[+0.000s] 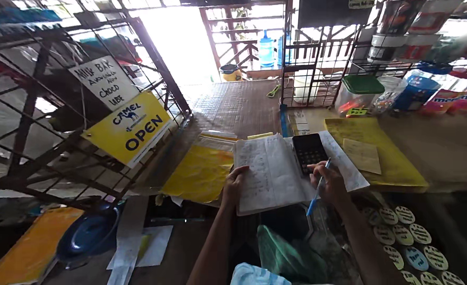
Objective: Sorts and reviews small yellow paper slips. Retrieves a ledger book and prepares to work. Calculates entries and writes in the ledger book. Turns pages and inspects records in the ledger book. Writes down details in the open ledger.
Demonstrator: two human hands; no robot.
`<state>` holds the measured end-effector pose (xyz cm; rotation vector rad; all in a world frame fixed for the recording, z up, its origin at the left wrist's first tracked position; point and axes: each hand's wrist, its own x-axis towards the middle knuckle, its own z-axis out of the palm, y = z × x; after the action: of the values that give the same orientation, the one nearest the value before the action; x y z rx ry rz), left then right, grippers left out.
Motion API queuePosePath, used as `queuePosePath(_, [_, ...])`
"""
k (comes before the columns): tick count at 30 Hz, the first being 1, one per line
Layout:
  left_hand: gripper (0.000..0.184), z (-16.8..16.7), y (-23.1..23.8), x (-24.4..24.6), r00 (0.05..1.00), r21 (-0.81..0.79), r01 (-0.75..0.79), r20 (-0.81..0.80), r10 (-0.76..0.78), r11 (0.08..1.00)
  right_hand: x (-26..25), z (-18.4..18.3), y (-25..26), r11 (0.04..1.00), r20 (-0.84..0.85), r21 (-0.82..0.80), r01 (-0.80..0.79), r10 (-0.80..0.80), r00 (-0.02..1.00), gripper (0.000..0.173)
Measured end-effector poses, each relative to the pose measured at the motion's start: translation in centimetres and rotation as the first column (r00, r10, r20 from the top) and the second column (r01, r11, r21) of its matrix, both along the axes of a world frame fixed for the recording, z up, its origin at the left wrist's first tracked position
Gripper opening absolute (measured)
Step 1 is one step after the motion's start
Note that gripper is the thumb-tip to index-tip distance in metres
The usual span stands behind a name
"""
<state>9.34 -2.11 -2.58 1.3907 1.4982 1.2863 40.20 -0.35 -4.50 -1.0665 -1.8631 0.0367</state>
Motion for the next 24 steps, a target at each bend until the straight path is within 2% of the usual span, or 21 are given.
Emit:
queuePosePath(3, [0.035, 0.1, 0.0, 0.0, 1.000, -0.008, 0.004, -0.001, -0.004, 1.000, -0.6, 0.2, 0.6, 0.998, 0.114, -0.060, 0.016, -0.009, 0.993, 0.017])
queuePosePath(10, [0.033, -0.1, 0.2, -0.3, 1.000, -0.014, 0.017, 0.023, -0.016, 1.000, -0.8, 0.8, 1.0, 0.995, 0.147, -0.100, 0.009, 0.006, 0.989, 0.019])
queuePosePath(18, [0.033, 0.7, 0.1, 0.0, 1.000, -0.060, -0.006, 0.018, 0.007, 0.998, -0.5, 0.8, 1.0, 0.996, 0.131, -0.090, 0.002, 0.010, 0.991, 0.019])
queuePosePath(21, [0.034, 0.4, 0.2, 0.0, 1.000, -0.054, 0.002, 0.018, -0.001, 0.999, -0.3, 0.8, 1.0, 0.991, 0.133, -0.135, -0.026, 0.044, 0.990, 0.018])
queuePosePath(24, [0.034, 0.2, 0.3, -0.1, 1.000, -0.052, 0.003, 0.020, -0.002, 0.999, 1.1, 1.1, 0.8, 0.993, -0.001, -0.114, -0.017, 0.017, 1.000, 0.027])
